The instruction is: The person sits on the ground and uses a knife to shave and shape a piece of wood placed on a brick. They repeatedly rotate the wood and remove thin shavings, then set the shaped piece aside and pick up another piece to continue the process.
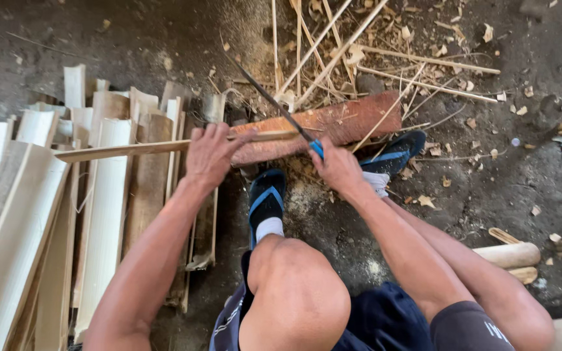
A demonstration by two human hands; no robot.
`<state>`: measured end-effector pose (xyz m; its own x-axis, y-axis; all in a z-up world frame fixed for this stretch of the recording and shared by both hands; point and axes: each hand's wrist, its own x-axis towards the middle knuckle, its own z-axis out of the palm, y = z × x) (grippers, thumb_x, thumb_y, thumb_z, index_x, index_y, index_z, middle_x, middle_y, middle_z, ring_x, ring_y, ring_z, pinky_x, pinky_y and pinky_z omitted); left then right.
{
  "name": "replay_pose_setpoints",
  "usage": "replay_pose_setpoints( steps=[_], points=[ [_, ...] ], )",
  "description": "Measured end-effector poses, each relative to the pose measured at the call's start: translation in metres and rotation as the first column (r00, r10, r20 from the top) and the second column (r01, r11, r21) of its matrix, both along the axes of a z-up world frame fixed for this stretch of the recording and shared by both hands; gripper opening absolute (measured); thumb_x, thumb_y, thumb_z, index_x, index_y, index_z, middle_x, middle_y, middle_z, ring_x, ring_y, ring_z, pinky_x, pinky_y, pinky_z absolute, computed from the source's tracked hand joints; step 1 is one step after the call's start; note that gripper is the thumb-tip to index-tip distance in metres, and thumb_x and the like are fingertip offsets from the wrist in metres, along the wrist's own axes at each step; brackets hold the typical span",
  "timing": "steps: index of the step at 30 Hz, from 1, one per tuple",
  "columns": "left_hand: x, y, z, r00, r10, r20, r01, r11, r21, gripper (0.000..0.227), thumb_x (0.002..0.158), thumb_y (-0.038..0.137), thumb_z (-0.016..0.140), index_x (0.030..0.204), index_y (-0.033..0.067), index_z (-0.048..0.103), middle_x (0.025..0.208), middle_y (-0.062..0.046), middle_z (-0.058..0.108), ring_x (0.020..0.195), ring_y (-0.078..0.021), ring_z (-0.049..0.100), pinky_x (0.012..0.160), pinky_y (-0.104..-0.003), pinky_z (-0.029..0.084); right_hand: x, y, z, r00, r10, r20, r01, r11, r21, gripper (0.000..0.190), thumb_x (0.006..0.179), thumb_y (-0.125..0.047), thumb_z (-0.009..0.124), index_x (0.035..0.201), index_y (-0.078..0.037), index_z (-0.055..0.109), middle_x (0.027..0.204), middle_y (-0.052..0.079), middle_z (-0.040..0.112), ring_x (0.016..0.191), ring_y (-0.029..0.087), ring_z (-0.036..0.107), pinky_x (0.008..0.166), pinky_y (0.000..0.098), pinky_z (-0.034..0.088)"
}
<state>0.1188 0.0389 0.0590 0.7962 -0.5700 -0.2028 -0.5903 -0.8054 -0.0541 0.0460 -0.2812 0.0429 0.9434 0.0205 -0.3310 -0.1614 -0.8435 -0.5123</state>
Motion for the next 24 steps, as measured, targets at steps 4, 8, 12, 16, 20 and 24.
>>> replay_pose_setpoints(
  steps=[4, 8, 12, 16, 20, 24],
  points=[
    [0.020, -0.011, 0.018, 0.998, -0.015, 0.055, 0.022, 0.992, -0.121, 0.061, 0.095, 0.012, 0.056, 0.144, 0.0487, 0.054, 0.112, -0.004, 0.060, 0.106, -0.0212, 0.056, 0.084, -0.040, 0.043, 0.025, 0.002, -0.001, 0.984, 0.031, 0.176, -0.044, 0.996, 0.073, 0.032, 0.098, -0.037, 0.064, 0.102, -0.005, 0.059, 0.080, 0.029, 0.068, 0.077, 0.052, 0.065, 0.067, 0.0597, 0.052],
    [-0.012, -0.006, 0.009, 1.000, 0.005, -0.019, -0.005, 0.999, -0.042, 0.071, 0.094, 0.004, 0.055, 0.148, 0.0509, 0.052, 0.112, -0.008, 0.061, 0.100, -0.0216, 0.056, 0.077, -0.039, 0.043, -0.013, 0.004, 0.000, 0.995, -0.093, -0.026, 0.094, 0.995, 0.045, 0.036, 0.101, -0.039, 0.061, 0.105, -0.004, 0.057, 0.079, 0.028, 0.068, 0.078, 0.050, 0.067, 0.069, 0.0580, 0.053],
    [-0.002, -0.016, 0.009, 0.990, -0.029, 0.137, 0.045, 0.993, -0.113, 0.060, 0.088, 0.013, 0.061, 0.138, 0.0451, 0.055, 0.115, -0.005, 0.062, 0.109, -0.0201, 0.058, 0.085, -0.043, 0.046, 0.012, 0.009, 0.001, 0.995, -0.007, 0.101, -0.011, 0.984, 0.176, 0.030, 0.099, -0.036, 0.064, 0.099, -0.006, 0.062, 0.085, 0.028, 0.069, 0.083, 0.052, 0.065, 0.070, 0.0582, 0.052],
    [-0.016, -0.015, 0.014, 0.995, 0.050, -0.084, -0.058, 0.995, -0.086, 0.064, 0.100, 0.003, 0.053, 0.144, 0.0497, 0.050, 0.113, -0.007, 0.062, 0.095, -0.0208, 0.059, 0.073, -0.037, 0.046, -0.003, 0.004, 0.004, 0.995, -0.092, 0.042, 0.088, 0.991, 0.098, 0.032, 0.098, -0.037, 0.063, 0.107, -0.006, 0.062, 0.089, 0.029, 0.070, 0.085, 0.051, 0.067, 0.074, 0.0587, 0.052],
    [-0.013, -0.018, 0.016, 0.994, 0.082, -0.067, -0.089, 0.990, -0.112, 0.061, 0.095, 0.006, 0.055, 0.147, 0.0379, 0.051, 0.114, -0.012, 0.063, 0.101, -0.0264, 0.062, 0.077, -0.042, 0.049, 0.001, 0.016, -0.046, 0.986, -0.146, -0.083, 0.148, 0.989, 0.022, 0.036, 0.099, -0.038, 0.063, 0.107, -0.003, 0.060, 0.089, 0.029, 0.070, 0.087, 0.052, 0.067, 0.076, 0.0592, 0.052],
    [-0.026, -0.023, 0.007, 0.979, 0.163, -0.124, -0.180, 0.974, -0.139, 0.068, 0.087, 0.018, 0.061, 0.150, 0.0343, 0.043, 0.139, -0.028, 0.054, 0.103, -0.0378, 0.063, 0.082, -0.055, 0.052, -0.016, 0.014, -0.094, 0.963, -0.064, 0.263, -0.002, 0.970, 0.244, 0.027, 0.097, -0.031, 0.069, 0.099, -0.005, 0.065, 0.081, 0.026, 0.071, 0.076, 0.050, 0.068, 0.067, 0.0579, 0.053]
  ],
)
